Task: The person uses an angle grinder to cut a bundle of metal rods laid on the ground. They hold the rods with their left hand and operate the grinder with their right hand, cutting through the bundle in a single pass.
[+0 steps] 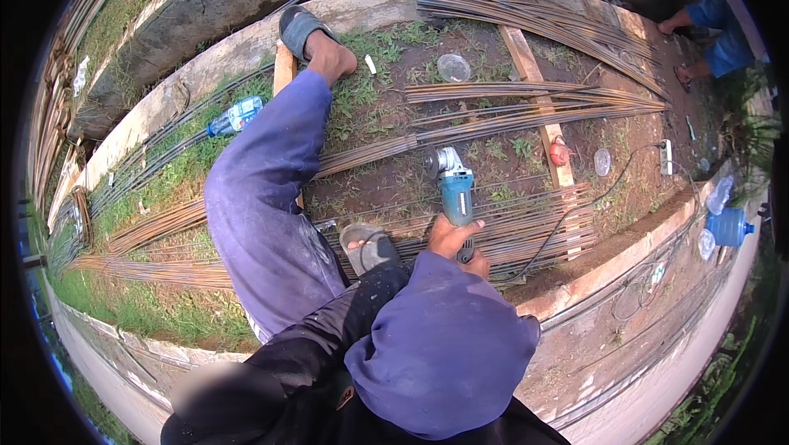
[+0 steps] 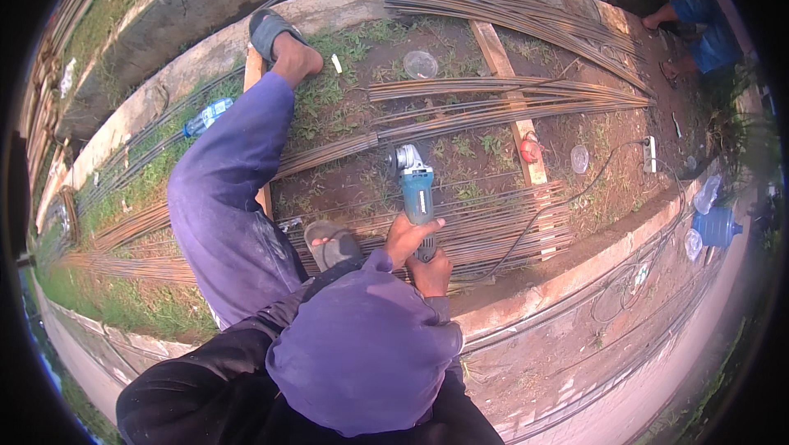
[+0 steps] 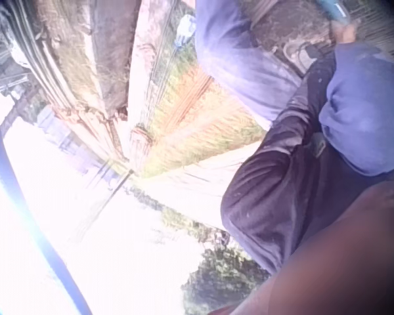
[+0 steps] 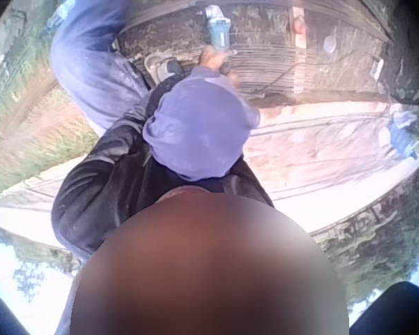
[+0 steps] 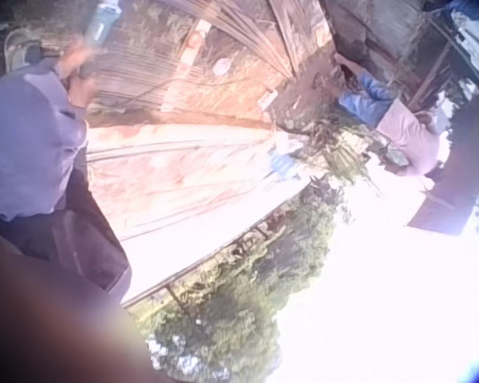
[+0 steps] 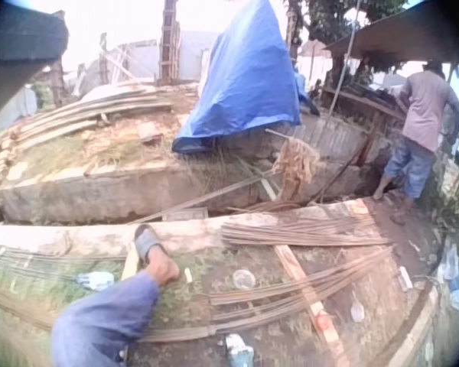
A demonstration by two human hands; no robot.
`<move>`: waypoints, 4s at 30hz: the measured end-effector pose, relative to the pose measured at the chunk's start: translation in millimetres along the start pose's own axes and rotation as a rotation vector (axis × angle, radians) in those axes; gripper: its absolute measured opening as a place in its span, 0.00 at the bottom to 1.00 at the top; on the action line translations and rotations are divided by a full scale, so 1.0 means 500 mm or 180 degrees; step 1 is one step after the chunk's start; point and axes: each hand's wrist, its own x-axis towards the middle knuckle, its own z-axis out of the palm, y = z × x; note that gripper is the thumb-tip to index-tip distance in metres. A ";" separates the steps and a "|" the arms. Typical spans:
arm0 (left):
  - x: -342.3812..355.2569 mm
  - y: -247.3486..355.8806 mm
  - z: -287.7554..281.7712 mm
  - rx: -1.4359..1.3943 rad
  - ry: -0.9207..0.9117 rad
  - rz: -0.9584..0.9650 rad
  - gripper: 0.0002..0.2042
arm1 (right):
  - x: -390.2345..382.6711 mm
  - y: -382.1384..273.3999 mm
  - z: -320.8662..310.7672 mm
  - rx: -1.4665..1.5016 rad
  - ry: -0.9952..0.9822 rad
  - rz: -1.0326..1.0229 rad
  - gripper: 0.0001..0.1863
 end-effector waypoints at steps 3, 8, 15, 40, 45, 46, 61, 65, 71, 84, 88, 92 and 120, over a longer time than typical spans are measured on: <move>-0.028 0.016 -0.022 0.0293 -0.0479 0.0141 0.22 | 0.002 0.034 -0.009 0.0557 -0.0158 -0.0002 0.23; -0.041 0.070 -0.103 0.1605 0.0521 0.0491 0.21 | -0.008 0.065 -0.033 0.0995 0.0059 0.0260 0.19; 0.110 0.196 -0.251 0.4038 0.1656 0.2475 0.31 | -0.025 0.055 -0.044 0.1577 -0.0303 0.0655 0.18; 0.182 0.266 -0.214 0.4412 0.0268 0.2759 0.20 | -0.032 0.073 -0.054 0.2394 -0.0471 0.0901 0.12; 0.219 0.235 -0.125 0.5305 0.0112 0.3062 0.20 | -0.059 0.073 -0.062 0.2695 -0.0401 0.1106 0.11; 0.225 0.229 -0.111 0.5513 0.0178 0.2974 0.20 | -0.060 0.074 -0.062 0.2739 -0.0388 0.1142 0.11; 0.229 0.114 -0.023 0.5521 0.1588 0.2798 0.18 | -0.076 0.082 -0.070 0.3381 -0.0085 0.1308 0.09; 0.211 0.139 -0.026 0.5637 0.1013 0.2271 0.19 | -0.078 0.089 -0.072 0.3247 -0.0148 0.1287 0.08; 0.214 0.110 -0.040 0.5816 0.1301 0.2852 0.22 | -0.080 0.094 -0.064 0.3166 -0.0153 0.1232 0.09; 0.126 0.193 0.006 0.5944 0.0657 0.2992 0.24 | -0.071 0.084 -0.068 0.3233 -0.0267 0.1334 0.09; -0.070 0.270 0.060 0.3616 -0.1149 0.3088 0.17 | -0.089 0.095 -0.069 0.3338 -0.0214 0.1494 0.10; -0.035 0.304 0.038 0.2334 -0.1144 0.3428 0.12 | -0.064 0.079 -0.069 0.3319 -0.0104 0.1379 0.10; 0.261 0.083 0.060 0.5639 0.1333 0.2605 0.29 | -0.064 0.084 -0.076 0.3429 0.0078 0.1551 0.12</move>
